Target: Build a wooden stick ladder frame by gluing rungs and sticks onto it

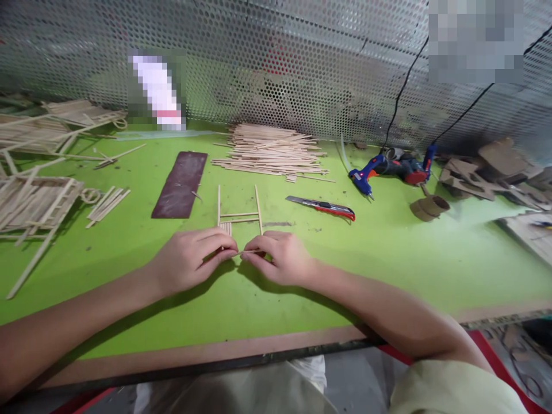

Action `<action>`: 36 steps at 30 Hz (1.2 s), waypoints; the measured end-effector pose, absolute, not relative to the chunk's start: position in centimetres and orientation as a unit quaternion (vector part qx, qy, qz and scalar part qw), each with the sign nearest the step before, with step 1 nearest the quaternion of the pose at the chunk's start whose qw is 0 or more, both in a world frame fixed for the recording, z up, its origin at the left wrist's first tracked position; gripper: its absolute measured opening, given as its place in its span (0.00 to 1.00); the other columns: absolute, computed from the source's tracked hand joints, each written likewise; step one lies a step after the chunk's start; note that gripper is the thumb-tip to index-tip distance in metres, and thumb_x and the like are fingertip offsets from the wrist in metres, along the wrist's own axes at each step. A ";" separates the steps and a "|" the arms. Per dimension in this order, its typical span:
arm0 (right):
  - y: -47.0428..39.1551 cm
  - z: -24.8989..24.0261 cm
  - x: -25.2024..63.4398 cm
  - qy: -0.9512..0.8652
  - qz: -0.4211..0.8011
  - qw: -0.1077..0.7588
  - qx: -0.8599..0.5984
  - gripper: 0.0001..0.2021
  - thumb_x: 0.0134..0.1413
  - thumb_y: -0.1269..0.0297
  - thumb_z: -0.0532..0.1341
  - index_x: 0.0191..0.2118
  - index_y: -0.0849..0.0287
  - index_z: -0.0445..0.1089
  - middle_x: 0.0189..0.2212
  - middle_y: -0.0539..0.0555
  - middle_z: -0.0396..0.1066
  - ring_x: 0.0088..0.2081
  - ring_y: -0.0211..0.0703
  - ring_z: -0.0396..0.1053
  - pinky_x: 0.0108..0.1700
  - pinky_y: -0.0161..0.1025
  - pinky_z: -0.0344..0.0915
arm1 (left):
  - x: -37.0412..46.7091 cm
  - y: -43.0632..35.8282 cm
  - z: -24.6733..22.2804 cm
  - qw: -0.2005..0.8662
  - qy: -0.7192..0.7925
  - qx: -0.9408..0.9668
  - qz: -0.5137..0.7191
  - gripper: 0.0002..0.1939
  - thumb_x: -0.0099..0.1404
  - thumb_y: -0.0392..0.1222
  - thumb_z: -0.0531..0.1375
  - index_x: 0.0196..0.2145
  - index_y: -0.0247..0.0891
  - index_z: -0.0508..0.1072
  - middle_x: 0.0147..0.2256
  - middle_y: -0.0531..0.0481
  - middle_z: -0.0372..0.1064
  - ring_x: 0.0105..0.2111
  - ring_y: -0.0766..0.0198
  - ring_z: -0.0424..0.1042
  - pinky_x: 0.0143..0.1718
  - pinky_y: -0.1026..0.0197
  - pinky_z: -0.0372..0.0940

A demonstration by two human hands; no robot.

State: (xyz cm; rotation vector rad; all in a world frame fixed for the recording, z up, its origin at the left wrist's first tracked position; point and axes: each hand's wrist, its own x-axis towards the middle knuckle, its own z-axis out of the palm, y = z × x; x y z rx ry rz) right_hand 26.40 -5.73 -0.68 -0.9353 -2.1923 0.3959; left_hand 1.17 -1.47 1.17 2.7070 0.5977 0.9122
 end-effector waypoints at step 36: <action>-5.8 -0.2 26.2 -0.882 0.088 0.338 -0.316 0.15 0.78 0.64 0.59 0.39 0.60 0.80 0.24 0.52 0.76 0.25 0.39 0.69 0.28 0.38 0.62 | 1.9 -2.1 1.7 -0.086 0.118 0.939 0.311 0.15 0.81 0.31 0.53 0.41 0.33 0.80 0.34 0.46 0.81 0.32 0.59 0.77 0.39 0.56 0.69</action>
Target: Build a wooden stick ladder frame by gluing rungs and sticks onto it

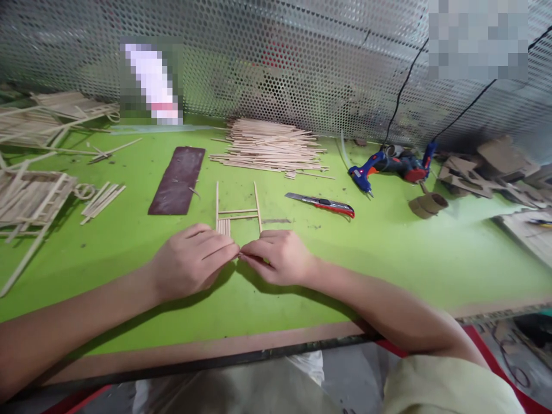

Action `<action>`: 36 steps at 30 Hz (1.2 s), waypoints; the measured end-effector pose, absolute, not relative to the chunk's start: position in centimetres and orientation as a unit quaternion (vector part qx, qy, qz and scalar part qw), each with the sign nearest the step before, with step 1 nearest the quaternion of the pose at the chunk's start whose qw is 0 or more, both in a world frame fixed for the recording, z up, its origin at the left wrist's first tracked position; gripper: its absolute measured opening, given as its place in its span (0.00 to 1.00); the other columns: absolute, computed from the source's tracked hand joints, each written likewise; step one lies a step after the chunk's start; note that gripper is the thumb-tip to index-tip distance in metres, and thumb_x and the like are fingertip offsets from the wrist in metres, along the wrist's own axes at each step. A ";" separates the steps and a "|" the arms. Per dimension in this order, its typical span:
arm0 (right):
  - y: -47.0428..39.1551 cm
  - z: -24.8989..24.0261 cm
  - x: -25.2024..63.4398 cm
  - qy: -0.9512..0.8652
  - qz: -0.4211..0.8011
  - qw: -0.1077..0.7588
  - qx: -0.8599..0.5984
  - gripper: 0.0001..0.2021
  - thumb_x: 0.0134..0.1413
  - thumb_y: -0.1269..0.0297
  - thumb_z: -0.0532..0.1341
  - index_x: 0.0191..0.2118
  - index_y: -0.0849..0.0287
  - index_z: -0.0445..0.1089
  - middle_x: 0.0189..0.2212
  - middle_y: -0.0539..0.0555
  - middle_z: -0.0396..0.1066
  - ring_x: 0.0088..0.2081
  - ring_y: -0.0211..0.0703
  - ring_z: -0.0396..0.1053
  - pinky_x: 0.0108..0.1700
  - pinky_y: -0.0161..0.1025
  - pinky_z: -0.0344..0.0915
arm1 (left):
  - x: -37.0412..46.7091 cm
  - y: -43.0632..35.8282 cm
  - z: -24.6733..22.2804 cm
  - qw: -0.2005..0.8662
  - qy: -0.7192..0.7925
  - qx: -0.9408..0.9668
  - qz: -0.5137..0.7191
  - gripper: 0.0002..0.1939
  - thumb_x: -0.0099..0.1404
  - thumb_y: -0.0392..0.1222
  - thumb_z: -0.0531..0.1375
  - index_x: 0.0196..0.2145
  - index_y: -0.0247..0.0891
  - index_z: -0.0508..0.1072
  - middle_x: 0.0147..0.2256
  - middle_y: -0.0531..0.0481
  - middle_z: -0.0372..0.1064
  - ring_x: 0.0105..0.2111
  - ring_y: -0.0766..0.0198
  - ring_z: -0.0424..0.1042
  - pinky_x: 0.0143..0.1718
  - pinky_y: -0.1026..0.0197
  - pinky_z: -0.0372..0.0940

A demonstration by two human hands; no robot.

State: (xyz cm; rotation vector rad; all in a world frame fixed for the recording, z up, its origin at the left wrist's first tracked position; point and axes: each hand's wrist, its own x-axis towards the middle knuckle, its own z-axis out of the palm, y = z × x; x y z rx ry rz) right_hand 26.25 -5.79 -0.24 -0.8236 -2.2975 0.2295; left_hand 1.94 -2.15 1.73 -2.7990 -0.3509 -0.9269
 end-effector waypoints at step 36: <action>-4.8 -1.0 27.0 -0.782 0.405 0.348 -0.322 0.10 0.63 0.67 0.60 0.28 0.55 0.68 0.22 0.47 0.71 0.22 0.35 0.66 0.26 0.33 0.63 | -1.6 3.4 1.1 -0.294 -0.353 -0.777 -0.431 0.16 0.87 0.49 0.49 0.38 0.45 0.64 0.29 0.54 0.66 0.26 0.67 0.71 0.25 0.61 0.72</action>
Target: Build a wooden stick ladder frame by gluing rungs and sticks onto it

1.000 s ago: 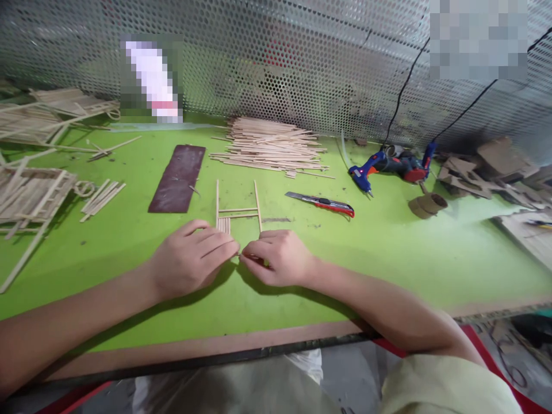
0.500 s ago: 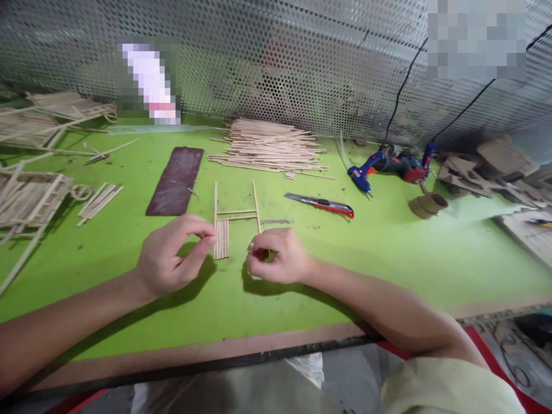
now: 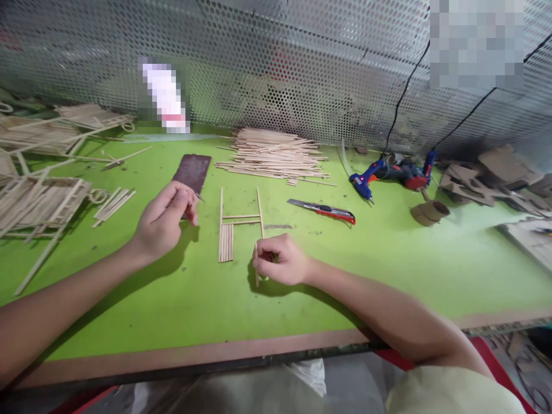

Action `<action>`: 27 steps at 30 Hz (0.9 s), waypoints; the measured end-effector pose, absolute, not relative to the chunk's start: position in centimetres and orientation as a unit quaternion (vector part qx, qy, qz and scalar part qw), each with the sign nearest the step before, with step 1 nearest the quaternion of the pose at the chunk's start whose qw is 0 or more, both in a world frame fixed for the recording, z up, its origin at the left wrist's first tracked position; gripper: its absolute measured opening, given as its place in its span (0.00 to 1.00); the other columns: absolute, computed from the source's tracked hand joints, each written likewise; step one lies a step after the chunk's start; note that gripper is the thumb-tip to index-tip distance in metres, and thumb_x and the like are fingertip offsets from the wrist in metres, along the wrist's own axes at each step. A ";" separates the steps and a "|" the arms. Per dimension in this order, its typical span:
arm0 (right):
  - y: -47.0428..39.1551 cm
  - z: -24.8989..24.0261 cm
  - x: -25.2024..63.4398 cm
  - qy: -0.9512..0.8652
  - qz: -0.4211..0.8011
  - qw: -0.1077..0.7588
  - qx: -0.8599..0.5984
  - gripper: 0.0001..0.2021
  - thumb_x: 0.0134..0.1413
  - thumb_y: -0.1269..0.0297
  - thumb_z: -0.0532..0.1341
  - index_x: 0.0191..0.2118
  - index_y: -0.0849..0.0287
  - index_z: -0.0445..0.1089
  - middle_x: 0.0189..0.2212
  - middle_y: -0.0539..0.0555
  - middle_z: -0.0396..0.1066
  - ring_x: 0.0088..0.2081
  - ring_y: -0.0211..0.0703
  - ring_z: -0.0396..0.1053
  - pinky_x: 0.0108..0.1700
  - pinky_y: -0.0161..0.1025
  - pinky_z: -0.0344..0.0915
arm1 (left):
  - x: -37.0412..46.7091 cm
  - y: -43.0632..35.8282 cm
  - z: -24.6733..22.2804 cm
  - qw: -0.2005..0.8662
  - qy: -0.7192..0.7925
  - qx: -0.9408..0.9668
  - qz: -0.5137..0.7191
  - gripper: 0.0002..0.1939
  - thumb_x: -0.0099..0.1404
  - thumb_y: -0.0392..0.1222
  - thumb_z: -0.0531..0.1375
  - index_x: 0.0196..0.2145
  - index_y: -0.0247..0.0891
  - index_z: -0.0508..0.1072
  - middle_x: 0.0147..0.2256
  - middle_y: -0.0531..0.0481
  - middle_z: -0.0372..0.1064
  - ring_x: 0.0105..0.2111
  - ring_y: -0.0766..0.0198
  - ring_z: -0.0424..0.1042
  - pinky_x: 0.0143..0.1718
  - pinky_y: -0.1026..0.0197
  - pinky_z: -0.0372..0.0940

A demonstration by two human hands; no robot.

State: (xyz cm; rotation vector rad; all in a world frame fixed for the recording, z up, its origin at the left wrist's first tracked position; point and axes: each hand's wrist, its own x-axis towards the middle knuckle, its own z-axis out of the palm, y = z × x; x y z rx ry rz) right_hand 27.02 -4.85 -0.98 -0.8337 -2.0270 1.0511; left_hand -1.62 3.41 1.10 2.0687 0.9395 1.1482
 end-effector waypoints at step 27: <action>-4.8 -1.2 26.8 -0.812 0.362 0.304 -0.342 0.10 0.63 0.65 0.62 0.29 0.57 0.72 0.22 0.47 0.71 0.23 0.34 0.65 0.28 0.33 0.61 | -14.8 10.7 7.6 0.013 0.550 0.729 0.408 0.17 0.74 0.60 0.65 0.32 0.49 0.74 0.16 0.62 0.62 0.26 0.59 0.57 0.31 0.54 0.53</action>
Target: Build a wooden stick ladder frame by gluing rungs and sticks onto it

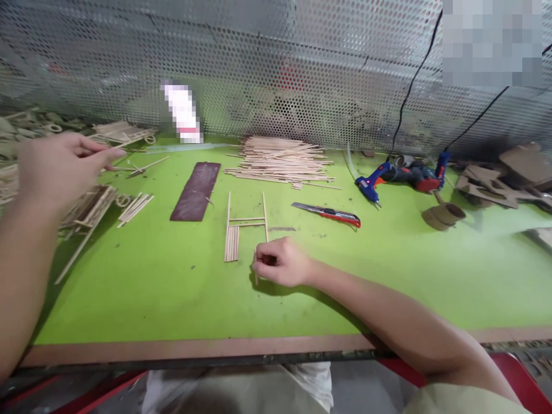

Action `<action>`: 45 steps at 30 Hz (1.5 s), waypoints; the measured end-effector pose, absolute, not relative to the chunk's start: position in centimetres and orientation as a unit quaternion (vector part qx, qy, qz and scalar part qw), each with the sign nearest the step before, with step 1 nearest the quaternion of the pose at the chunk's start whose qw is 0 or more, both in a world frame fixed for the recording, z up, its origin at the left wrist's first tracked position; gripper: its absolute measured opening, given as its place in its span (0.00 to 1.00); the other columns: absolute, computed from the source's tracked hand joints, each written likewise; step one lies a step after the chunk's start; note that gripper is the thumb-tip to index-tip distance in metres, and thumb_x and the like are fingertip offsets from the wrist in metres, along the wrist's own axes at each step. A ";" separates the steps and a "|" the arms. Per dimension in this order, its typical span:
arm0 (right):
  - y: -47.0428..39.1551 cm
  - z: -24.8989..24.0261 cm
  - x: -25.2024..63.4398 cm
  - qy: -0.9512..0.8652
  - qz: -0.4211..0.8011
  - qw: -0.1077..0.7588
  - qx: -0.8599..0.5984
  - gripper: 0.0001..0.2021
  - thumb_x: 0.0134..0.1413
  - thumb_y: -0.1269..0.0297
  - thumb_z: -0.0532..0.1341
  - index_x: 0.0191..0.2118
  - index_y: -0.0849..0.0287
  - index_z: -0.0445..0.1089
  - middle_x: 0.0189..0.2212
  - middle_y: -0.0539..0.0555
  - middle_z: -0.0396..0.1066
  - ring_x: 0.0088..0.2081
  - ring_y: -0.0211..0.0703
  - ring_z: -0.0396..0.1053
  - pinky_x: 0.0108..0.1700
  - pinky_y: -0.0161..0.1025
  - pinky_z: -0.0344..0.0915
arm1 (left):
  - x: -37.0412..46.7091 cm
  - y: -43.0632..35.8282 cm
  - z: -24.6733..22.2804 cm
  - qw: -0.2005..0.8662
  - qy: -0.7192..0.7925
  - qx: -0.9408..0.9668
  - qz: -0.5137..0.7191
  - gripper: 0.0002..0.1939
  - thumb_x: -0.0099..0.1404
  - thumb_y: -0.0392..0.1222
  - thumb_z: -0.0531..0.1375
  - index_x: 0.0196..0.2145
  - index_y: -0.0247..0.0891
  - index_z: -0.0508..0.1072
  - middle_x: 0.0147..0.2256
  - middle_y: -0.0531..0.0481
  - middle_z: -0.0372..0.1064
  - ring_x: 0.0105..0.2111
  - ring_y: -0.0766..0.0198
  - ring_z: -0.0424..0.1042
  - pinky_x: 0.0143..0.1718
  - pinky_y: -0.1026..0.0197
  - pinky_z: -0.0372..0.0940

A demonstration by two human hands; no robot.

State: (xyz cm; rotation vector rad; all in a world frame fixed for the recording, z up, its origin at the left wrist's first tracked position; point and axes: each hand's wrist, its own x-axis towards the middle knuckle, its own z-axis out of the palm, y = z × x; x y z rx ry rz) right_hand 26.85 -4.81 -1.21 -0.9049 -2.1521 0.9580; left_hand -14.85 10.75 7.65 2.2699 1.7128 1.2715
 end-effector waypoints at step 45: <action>-3.5 -1.3 26.4 -0.584 0.544 0.449 -0.402 0.15 0.59 0.49 0.75 0.38 0.57 0.83 0.24 0.49 0.76 0.23 0.38 0.72 0.26 0.37 0.70 | 1.2 -0.1 3.2 0.367 0.400 0.825 0.157 0.23 0.70 0.64 0.64 0.48 0.46 0.88 0.36 0.47 0.86 0.25 0.58 0.77 0.26 0.60 0.66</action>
